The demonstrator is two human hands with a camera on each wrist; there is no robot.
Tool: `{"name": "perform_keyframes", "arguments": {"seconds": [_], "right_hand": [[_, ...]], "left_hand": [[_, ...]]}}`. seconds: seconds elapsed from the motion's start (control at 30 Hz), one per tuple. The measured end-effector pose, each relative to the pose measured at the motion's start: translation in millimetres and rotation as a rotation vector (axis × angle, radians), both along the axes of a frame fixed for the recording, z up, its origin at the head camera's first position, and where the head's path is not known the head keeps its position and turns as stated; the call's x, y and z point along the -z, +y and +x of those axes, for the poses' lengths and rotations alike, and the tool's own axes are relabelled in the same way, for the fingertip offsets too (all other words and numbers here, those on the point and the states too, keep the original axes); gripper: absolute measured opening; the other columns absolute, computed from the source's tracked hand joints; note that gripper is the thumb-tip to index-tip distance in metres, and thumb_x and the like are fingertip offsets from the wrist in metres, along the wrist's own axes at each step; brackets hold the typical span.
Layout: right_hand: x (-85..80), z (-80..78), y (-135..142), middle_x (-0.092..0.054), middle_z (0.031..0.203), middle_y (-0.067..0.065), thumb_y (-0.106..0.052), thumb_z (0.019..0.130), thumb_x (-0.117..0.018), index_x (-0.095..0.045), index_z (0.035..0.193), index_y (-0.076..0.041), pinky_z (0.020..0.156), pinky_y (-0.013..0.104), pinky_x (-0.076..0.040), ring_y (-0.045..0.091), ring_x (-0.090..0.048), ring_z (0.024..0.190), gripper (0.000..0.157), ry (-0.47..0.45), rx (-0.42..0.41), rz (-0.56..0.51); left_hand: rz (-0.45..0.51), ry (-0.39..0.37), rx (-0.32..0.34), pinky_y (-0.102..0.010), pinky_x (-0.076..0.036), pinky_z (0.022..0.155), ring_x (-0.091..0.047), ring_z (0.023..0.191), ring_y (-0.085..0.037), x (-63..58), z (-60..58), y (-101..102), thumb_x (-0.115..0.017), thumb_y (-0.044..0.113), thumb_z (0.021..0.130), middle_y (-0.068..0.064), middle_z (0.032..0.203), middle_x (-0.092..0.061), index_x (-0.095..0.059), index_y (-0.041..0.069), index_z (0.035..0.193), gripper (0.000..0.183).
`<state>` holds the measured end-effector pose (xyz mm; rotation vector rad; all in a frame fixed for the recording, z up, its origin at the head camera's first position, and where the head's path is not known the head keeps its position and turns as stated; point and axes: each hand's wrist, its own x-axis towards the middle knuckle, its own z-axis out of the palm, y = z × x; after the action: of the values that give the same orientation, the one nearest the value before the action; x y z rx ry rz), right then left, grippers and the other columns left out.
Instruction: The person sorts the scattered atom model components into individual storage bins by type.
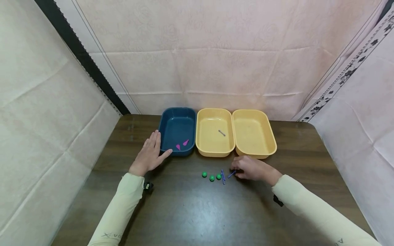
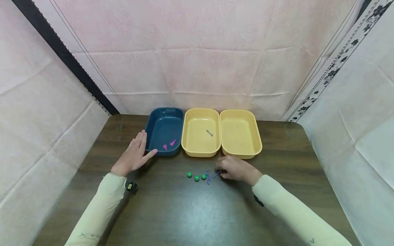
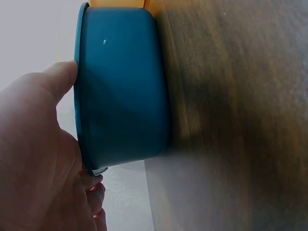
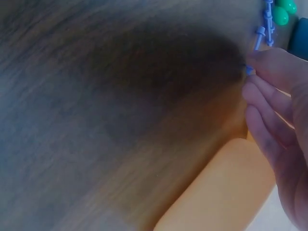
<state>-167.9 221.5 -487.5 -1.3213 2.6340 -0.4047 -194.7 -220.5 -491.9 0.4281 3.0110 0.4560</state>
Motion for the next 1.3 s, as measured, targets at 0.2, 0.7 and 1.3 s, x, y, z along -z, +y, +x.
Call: {"name": "perform_keyframes", "arguments": {"seconds": [0.2,0.7,1.3], "right_hand": [[4.7,-1.6,-0.6,-0.068,0.089,-0.001,-0.003,0.087,-0.080,-0.075,0.094,-0.010,0.068,0.019,-0.053,0.003,-0.057,0.078,0.011,-0.027,0.005,0.016],[-9.9,0.3,3.2,-0.057,0.079,-0.010,-0.005,0.084,-0.080,-0.069,0.080,-0.019,0.061,0.015,-0.044,-0.002,-0.048,0.068,0.018,-0.009,0.033,0.024],[-64.5,-7.6,1.0,-0.059,0.079,-0.009,-0.004,0.083,-0.081,-0.065,0.076,-0.021,0.064,0.017,-0.046,0.001,-0.050,0.074,0.024,0.140,0.010,-0.023]], "left_hand": [[-0.001,-0.001,0.002,-0.059,-0.012,0.134,-0.004,0.166,-0.043,-0.9,-0.4,1.1,-0.044,0.069,0.104,-0.018,0.179,0.001,-0.002,0.000,0.169,0.104],[0.000,-0.020,-0.001,-0.060,-0.012,0.134,-0.003,0.166,-0.042,-3.1,-0.9,1.6,-0.045,0.067,0.105,-0.019,0.179,0.002,-0.001,-0.001,0.168,0.103],[-0.012,-0.015,0.002,-0.059,-0.011,0.134,-0.002,0.166,-0.041,-1.0,-1.0,1.7,-0.042,0.070,0.104,-0.018,0.179,0.003,0.000,0.000,0.168,0.104]]}}
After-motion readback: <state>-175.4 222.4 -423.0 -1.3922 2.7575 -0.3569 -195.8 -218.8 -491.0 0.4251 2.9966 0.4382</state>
